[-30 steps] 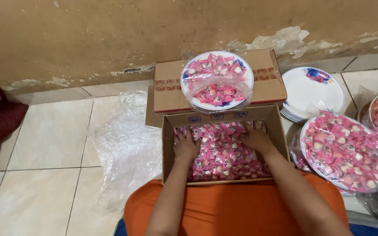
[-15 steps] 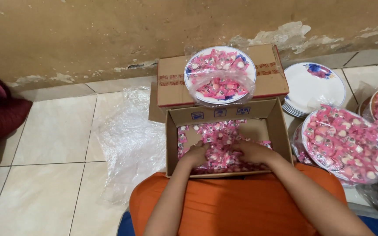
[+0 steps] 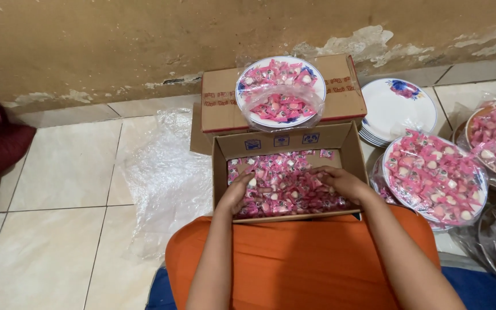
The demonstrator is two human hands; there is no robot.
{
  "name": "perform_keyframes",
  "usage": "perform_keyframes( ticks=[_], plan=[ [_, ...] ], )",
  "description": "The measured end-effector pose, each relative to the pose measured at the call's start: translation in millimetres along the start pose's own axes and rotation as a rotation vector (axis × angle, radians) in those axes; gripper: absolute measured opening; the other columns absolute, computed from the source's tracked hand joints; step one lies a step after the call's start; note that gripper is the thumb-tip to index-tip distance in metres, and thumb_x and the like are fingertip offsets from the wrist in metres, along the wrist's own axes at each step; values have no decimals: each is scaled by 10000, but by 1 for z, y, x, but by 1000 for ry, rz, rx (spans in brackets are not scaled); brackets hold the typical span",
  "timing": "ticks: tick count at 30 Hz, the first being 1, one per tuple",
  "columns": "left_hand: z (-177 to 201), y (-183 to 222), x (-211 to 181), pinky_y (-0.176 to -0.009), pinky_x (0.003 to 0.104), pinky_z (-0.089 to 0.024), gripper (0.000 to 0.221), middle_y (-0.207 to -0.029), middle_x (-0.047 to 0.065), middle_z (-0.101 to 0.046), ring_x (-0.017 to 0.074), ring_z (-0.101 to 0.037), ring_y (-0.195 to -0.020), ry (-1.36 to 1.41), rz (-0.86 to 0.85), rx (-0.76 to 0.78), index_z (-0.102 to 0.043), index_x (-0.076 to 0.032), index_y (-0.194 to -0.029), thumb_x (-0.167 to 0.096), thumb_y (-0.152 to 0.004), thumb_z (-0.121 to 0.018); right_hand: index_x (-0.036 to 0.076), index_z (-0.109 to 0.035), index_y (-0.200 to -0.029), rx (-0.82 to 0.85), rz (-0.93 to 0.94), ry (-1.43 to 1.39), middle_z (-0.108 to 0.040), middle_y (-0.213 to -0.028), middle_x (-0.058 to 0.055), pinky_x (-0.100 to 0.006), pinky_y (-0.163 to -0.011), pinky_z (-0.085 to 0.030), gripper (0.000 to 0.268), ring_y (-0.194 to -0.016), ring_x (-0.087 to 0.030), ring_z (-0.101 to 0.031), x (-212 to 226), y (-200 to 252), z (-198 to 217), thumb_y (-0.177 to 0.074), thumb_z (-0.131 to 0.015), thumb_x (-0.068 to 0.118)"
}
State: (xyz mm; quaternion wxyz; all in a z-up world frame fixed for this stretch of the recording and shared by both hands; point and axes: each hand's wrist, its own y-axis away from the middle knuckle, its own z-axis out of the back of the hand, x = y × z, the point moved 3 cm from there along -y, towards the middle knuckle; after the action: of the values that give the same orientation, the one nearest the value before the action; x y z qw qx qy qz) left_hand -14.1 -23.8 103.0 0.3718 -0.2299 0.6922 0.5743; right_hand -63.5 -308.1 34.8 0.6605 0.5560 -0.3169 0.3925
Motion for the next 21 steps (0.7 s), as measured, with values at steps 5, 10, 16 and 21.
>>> perform_keyframes(
  ticks=[5, 10, 16, 21],
  plan=[
    [34, -67, 56, -1153, 663, -231, 929, -1681, 287, -20, 487, -39, -1540, 117, 34, 31, -138, -79, -1637, -404, -955, -677, 118, -680, -1229, -32, -58, -204, -445, -569, -49, -279, -484, -514, 321, -498, -173, -563, -8, -11, 2, -975, -649, 313],
    [55, -146, 108, -672, 489, -619, 783, -1648, 261, -159, 469, -578, -1223, 206, 21, 67, -218, -151, -1632, -309, -1000, -652, 114, -625, -1288, -104, -153, -428, -607, -979, -172, -645, -717, -606, 340, -679, -360, -656, -22, -25, 10, -1001, -639, 295],
    [56, -165, 111, -417, 262, -521, 655, -1590, 219, -244, 363, -671, -1004, -8, -51, 0, -270, -203, -1611, -420, -1052, -533, 107, -634, -1272, -69, -167, -494, -552, -817, -43, -500, -708, -642, 286, -683, -185, -631, -1, -8, 6, -1032, -570, 248],
    [24, -69, 42, -509, 372, -605, 664, -1396, 211, -455, 369, -721, -875, 211, -35, 28, -430, -199, -1511, -395, -925, -673, 173, -614, -1287, 30, -133, -519, -624, -1011, -84, -494, -775, -627, 274, -872, -220, -679, -14, -23, 12, -1037, -525, 239]
  ],
)
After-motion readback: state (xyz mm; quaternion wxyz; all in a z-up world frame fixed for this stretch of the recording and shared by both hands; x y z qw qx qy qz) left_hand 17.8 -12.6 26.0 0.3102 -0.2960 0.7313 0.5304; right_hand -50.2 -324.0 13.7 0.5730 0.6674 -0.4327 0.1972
